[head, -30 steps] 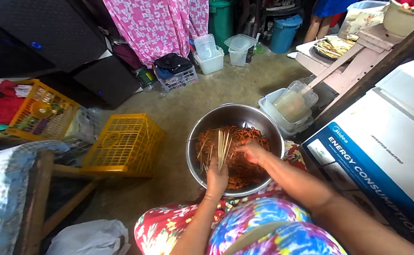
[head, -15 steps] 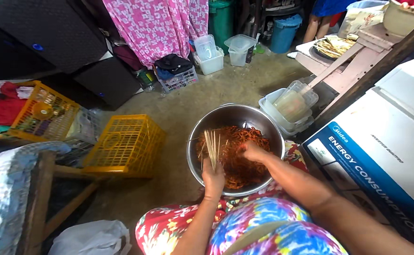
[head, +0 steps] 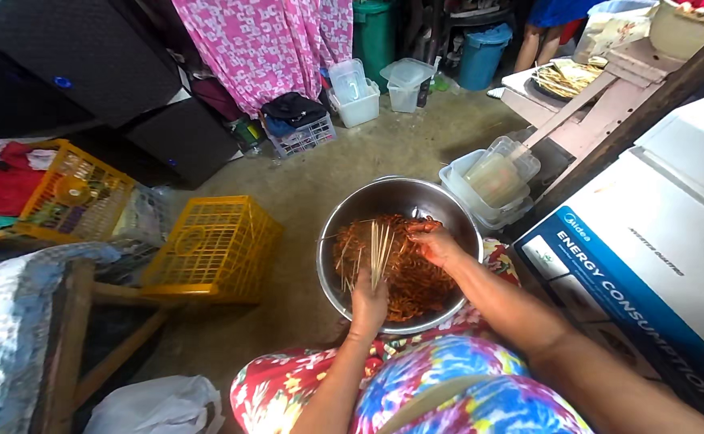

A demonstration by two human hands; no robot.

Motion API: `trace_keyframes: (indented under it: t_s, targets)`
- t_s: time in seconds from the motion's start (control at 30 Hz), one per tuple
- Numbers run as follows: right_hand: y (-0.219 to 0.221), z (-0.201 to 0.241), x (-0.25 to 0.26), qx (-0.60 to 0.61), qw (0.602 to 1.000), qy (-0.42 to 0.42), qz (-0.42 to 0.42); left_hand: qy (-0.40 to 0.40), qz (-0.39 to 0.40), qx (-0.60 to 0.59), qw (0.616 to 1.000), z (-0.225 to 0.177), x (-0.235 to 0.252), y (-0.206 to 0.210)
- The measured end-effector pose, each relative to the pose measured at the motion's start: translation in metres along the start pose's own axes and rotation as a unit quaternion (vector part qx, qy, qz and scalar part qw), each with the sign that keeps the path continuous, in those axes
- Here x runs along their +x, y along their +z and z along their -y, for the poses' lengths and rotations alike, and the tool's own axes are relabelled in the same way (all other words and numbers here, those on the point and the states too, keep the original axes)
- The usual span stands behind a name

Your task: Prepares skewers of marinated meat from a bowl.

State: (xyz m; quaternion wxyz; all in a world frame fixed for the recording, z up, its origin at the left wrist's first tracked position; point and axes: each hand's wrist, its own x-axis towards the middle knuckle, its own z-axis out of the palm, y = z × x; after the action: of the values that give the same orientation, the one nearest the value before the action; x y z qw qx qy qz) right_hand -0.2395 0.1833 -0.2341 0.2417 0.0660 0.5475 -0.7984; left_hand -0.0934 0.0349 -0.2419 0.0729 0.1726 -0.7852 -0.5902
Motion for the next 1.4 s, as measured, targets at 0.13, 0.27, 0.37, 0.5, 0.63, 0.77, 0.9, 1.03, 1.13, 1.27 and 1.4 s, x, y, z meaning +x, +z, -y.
trace_keyframes:
  t_s: [0.13,0.27,0.37,0.5,0.63,0.77,0.9,1.03,1.13,1.27,1.4]
  targets:
    - [0.000,-0.001,0.001,0.011,1.000,0.000,-0.003,0.002,0.003,0.004,1.000,-0.001,-0.001,0.000]
    - [-0.001,-0.001,0.001,-0.011,1.000,-0.015,0.015,0.000,0.013,0.010,1.000,0.001,0.000,-0.001]
    - [-0.002,0.000,0.000,-0.028,0.999,-0.013,0.031,0.002,0.019,0.008,1.000,0.003,0.001,-0.001]
    - [0.000,0.000,-0.002,-0.052,0.998,0.001,0.035,0.004,0.015,0.014,1.000,0.002,0.000,-0.001]
    - [0.003,-0.002,-0.006,-0.107,0.994,0.000,0.032,0.006,0.004,0.038,0.999,0.002,0.001,-0.001]
    - [0.007,-0.006,-0.010,-0.122,0.992,0.004,0.024,-0.001,-0.004,0.036,0.999,0.002,0.001,0.000]
    - [0.010,-0.006,-0.014,-0.147,0.988,0.027,0.030,-0.001,-0.008,0.034,0.999,0.002,0.000,0.001]
    - [0.012,-0.005,-0.017,-0.065,0.992,0.107,0.023,0.002,-0.011,0.033,0.999,0.002,0.000,0.001]
    - [0.013,-0.006,-0.020,-0.067,0.990,0.114,0.042,0.001,-0.009,0.033,0.999,0.002,0.000,0.001]
    - [0.011,-0.009,-0.020,-0.129,0.982,0.097,0.097,0.003,-0.018,0.024,1.000,0.003,0.000,0.001]
    - [0.001,-0.007,-0.012,-0.197,0.972,0.052,0.117,-0.001,-0.083,-0.009,0.997,0.001,0.000,0.001]
